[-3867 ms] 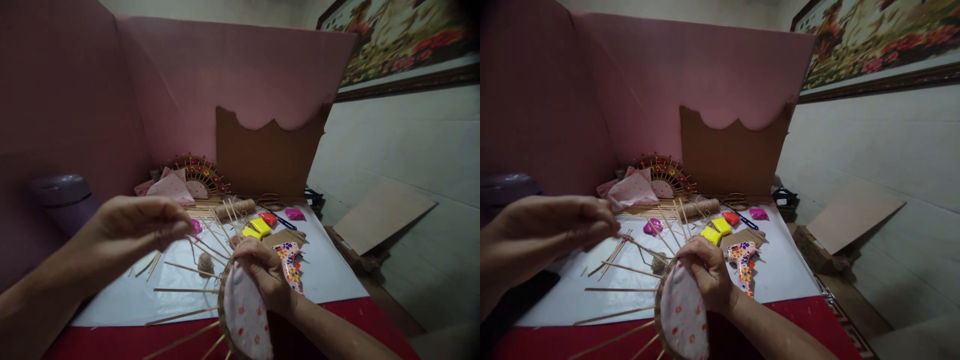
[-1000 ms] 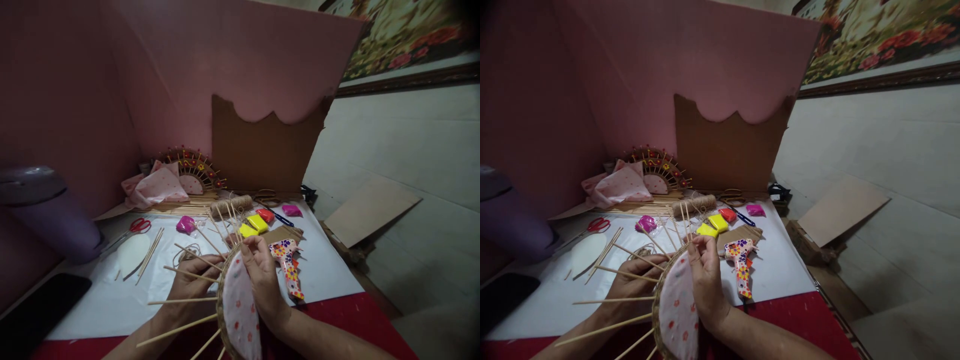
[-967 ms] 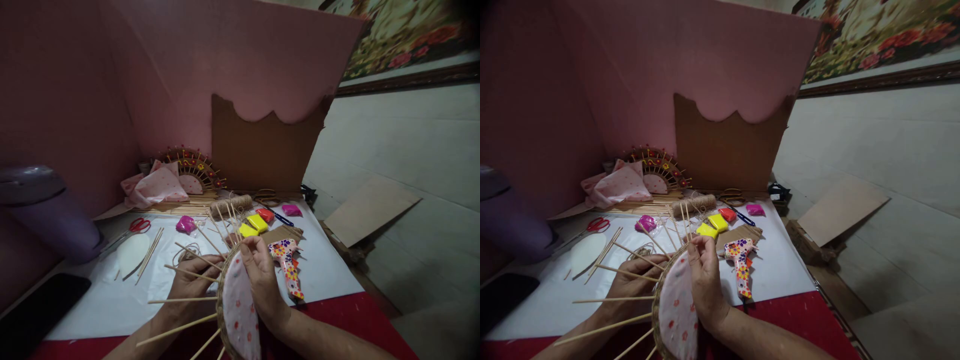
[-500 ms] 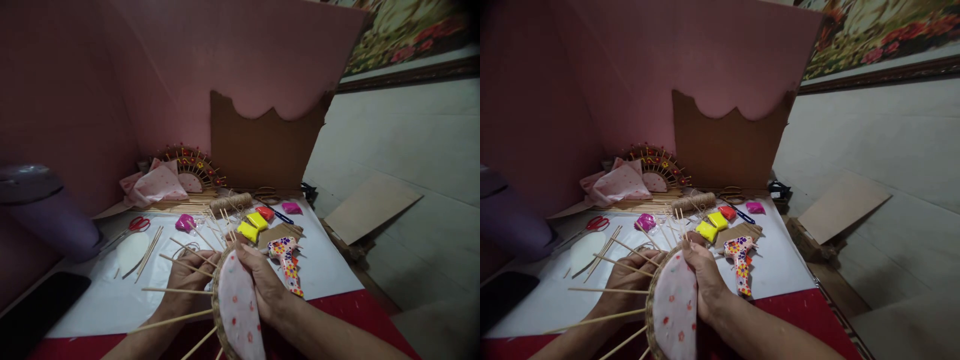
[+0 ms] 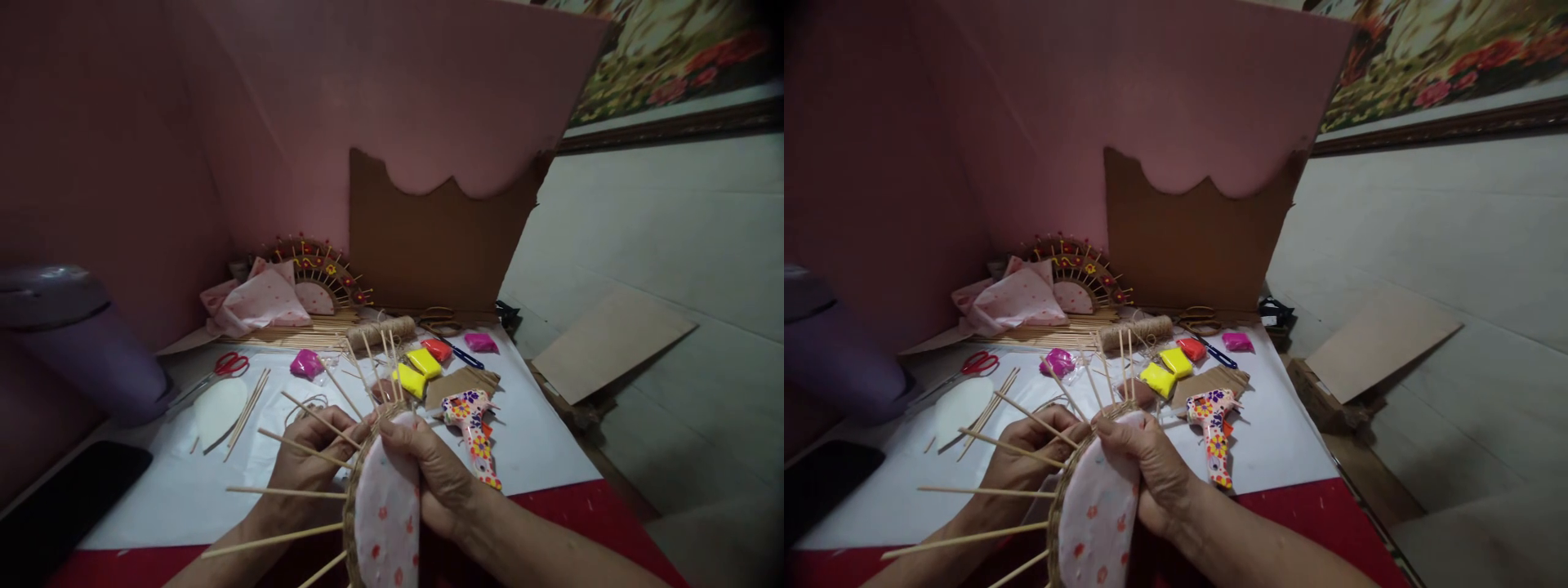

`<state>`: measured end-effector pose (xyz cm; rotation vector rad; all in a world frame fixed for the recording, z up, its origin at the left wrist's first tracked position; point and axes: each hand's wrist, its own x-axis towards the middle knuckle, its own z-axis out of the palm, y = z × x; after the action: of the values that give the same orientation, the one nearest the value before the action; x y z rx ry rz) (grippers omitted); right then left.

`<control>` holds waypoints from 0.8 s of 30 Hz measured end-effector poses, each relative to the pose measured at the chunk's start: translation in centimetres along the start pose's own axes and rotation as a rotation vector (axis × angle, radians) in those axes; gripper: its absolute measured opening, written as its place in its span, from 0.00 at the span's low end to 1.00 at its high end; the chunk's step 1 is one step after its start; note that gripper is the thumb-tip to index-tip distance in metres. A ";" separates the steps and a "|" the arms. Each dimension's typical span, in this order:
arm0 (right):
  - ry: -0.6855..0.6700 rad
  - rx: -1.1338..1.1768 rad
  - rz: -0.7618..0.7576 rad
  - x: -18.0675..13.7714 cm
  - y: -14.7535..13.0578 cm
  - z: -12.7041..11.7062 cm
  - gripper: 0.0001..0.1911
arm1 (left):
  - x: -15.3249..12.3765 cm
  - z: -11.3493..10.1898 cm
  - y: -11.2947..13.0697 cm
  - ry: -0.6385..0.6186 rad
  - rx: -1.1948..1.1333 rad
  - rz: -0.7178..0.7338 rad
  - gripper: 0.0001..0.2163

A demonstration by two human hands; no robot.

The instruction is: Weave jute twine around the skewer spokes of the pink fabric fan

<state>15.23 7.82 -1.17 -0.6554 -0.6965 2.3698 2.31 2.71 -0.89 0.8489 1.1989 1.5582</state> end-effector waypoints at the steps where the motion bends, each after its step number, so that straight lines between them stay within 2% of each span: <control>1: -0.003 -0.003 -0.013 0.0 -0.1 0.0 0.11 | 0.0 0.0 0.1 -0.003 0.024 0.016 0.12; 4: -0.014 0.002 -0.054 0.2 -0.2 -0.1 0.08 | 0.1 -0.3 0.7 -0.075 0.093 0.029 0.10; 9: -0.046 0.024 -0.086 0.6 -0.2 -0.7 0.06 | 0.7 -1.7 2.4 -0.203 0.196 -0.069 0.08; 13: 0.015 0.027 -0.080 0.6 -0.3 -0.8 0.07 | 1.6 -3.4 3.2 -0.226 0.273 -0.069 0.07; 16: 0.068 -0.002 -0.041 0.6 -0.4 -0.7 0.11 | 2.1 -4.2 3.3 -0.183 0.286 -0.093 0.07; 20: 0.052 -0.007 -0.041 0.7 -0.4 -0.8 0.11 | 2.3 -4.8 3.6 -0.137 0.354 -0.127 0.07; 24: 0.108 -0.014 -0.035 0.8 -0.4 -0.9 0.12 | 2.2 -5.3 4.6 -0.235 0.419 -0.038 0.05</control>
<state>15.33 8.93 -1.78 -0.7644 -0.6727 2.2811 -4.43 2.97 2.05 1.2349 1.3776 1.1521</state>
